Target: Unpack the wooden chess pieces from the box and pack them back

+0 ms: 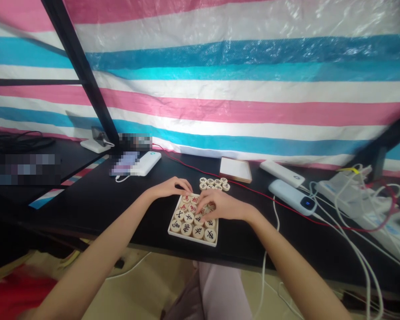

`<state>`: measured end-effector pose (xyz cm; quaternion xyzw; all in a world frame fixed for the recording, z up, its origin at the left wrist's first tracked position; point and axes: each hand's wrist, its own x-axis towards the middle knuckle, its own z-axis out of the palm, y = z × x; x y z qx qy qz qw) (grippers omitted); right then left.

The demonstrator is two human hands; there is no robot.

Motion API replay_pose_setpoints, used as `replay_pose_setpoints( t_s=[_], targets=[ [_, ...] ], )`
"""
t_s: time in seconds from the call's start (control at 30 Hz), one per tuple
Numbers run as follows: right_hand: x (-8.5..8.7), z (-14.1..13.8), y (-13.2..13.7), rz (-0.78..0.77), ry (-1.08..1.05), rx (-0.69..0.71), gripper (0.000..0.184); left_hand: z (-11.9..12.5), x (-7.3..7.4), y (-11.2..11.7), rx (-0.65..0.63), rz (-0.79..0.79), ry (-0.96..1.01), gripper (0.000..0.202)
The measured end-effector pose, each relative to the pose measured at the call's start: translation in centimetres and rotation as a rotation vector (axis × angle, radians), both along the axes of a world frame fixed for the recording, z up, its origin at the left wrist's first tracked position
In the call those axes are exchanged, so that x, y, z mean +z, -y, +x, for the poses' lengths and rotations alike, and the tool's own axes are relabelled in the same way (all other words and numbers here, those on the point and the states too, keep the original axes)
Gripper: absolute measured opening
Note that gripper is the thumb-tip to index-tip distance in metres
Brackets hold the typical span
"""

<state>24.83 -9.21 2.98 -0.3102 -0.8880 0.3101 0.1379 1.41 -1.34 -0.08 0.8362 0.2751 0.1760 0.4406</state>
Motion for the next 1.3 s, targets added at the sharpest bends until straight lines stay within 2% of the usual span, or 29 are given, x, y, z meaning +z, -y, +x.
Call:
replay_pose_setpoints(
  t_s=[0.13, 0.27, 0.5, 0.7, 0.83, 0.97, 1.07, 1.17, 1.3],
  targets=[
    [-0.3, -0.4, 0.1, 0.0, 0.01, 0.019, 0.027, 0.0, 0.0, 0.0, -0.011, 0.0, 0.002, 0.023],
    [0.1, -0.4, 0.1, -0.023, -0.037, 0.043, 0.023, 0.0, 0.0, 0.0, -0.018, -0.007, -0.001, 0.023],
    [-0.1, -0.3, 0.0, -0.202, -0.089, 0.085, 0.021, 0.1, 0.3, 0.2, -0.012, -0.007, -0.005, 0.021],
    [0.0, -0.3, 0.1, -0.296, -0.171, 0.151, 0.023, 0.1, 0.4, 0.2, -0.022, -0.002, -0.011, 0.021],
    [0.3, -0.1, 0.2, -0.302, -0.148, 0.139, 0.024, 0.1, 0.4, 0.2, -0.016, 0.003, -0.012, 0.022],
    [0.5, 0.5, -0.4, -0.22, -0.203, 0.004, 0.019, 0.1, 0.4, 0.3, -0.014, 0.004, -0.018, 0.023],
    [0.0, 0.9, -1.4, -0.143, -0.313, -0.202, 0.019, 0.1, 0.4, 0.3, -0.046, 0.01, -0.021, 0.021],
    [-1.3, 1.0, -2.5, -0.093, -0.371, -0.41, 0.023, 0.1, 0.5, 0.4, -0.092, 0.031, -0.031, 0.019],
    [-3.1, 0.7, -3.3, -0.083, -0.305, -0.466, 0.018, 0.1, 0.6, 0.4, -0.109, 0.047, -0.057, 0.017]
  ],
)
